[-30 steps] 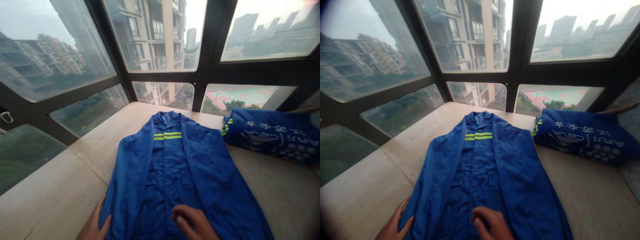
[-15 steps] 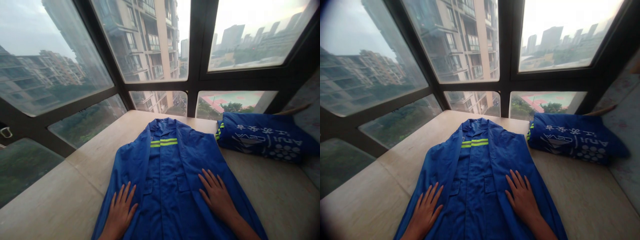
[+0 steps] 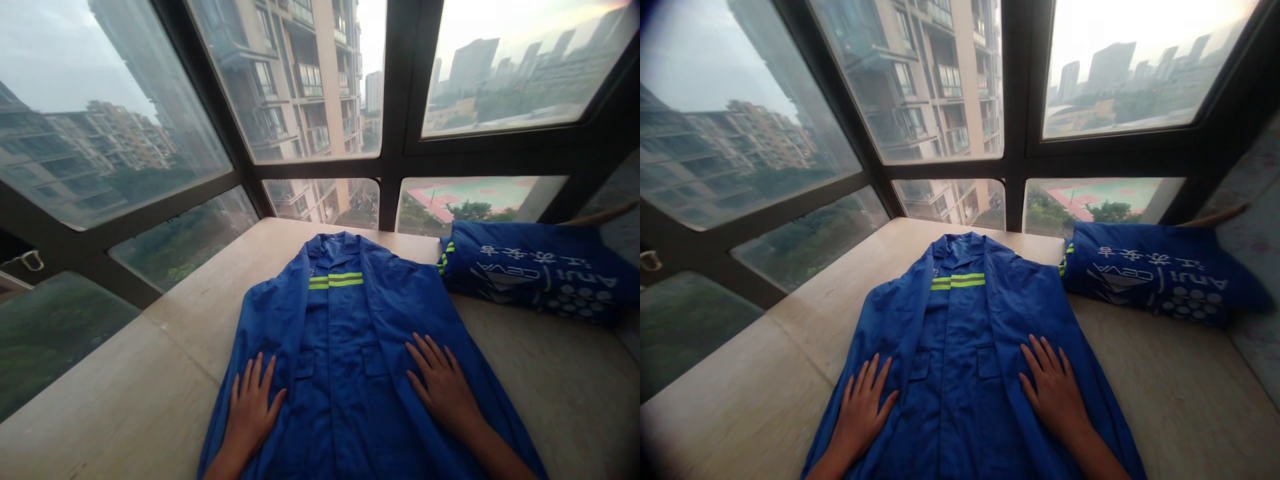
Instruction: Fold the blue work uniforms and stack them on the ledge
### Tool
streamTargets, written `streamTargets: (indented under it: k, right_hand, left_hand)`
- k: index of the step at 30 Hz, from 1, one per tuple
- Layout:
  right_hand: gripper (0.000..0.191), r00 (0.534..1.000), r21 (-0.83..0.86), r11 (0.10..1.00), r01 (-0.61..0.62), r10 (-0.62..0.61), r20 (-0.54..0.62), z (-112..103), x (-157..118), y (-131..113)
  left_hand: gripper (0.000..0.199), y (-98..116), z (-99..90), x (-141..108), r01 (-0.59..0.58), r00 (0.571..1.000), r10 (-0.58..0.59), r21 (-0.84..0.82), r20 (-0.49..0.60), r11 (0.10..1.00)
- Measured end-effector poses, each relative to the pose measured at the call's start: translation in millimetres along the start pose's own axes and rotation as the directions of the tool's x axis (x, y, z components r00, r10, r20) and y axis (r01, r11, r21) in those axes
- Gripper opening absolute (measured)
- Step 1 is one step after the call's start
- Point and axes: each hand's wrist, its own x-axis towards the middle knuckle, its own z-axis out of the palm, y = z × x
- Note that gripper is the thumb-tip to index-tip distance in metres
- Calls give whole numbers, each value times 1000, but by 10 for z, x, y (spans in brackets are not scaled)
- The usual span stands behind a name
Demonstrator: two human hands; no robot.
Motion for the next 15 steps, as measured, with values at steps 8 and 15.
streamTargets:
  k: [8,15]
  right_hand:
    - [52,1000,11,1000,-25,25,16,-21,194,116]
    - [51,999,66,997,-38,38,7,-12,193,103]
  left_hand:
    - [52,-260,-619,50,102,994,-97,-97,57,990]
    - [44,-740,-555,-647,438,892,-331,-410,307,800]
